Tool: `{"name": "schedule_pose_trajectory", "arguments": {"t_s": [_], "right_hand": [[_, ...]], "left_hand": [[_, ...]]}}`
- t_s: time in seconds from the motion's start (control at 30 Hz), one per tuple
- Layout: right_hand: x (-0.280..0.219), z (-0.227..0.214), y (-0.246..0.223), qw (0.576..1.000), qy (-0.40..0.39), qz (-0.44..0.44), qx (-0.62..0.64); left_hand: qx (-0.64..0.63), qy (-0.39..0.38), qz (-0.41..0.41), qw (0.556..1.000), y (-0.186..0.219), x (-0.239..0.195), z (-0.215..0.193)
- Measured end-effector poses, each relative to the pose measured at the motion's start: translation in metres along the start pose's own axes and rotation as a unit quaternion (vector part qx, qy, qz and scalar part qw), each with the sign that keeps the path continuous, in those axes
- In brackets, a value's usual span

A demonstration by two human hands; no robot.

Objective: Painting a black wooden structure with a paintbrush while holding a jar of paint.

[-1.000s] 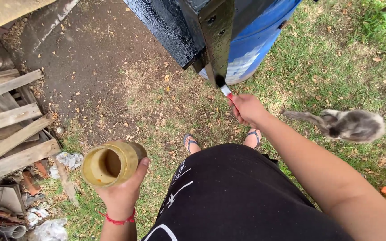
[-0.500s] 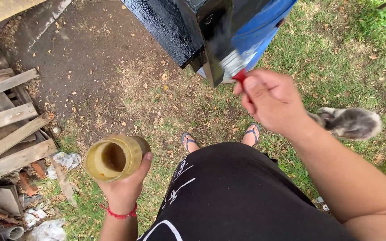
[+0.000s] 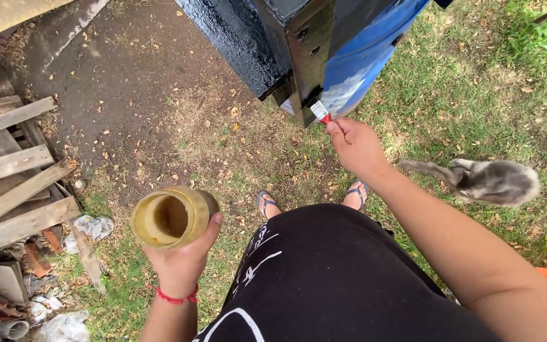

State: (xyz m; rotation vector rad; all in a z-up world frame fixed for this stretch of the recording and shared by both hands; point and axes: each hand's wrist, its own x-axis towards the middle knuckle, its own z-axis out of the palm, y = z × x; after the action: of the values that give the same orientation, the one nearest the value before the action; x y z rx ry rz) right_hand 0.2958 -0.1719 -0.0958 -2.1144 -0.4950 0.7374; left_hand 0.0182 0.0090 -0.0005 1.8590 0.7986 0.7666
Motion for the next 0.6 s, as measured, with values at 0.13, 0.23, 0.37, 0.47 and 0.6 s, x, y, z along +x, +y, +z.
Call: {"name": "schedule_pose_trajectory", "arguments": {"t_s": [0.13,0.23,0.37,0.47,0.6], "right_hand": [[-0.005,0.003,0.017,0.986,-0.069,0.085,-0.122],[-0.025,-0.002,0.008,0.987,-0.068,0.112,-0.096],[-0.046,-0.011,-0.028,0.999,-0.008,0.036,0.024],[-0.062,-0.034,-0.08,0.993,0.041,-0.055,0.095],[-0.084,-0.05,-0.101,0.975,0.082,-0.174,0.112]], "left_hand": [[-0.173,-0.04,-0.146,0.973,-0.002,0.001,0.003],[0.022,-0.002,0.009,1.0,-0.005,-0.002,0.007],[0.029,-0.018,0.009,0.999,0.009,0.007,0.009],[0.038,-0.027,0.004,0.999,0.008,0.006,0.007],[0.014,-0.039,-0.016,0.999,0.002,0.009,0.007]]}}
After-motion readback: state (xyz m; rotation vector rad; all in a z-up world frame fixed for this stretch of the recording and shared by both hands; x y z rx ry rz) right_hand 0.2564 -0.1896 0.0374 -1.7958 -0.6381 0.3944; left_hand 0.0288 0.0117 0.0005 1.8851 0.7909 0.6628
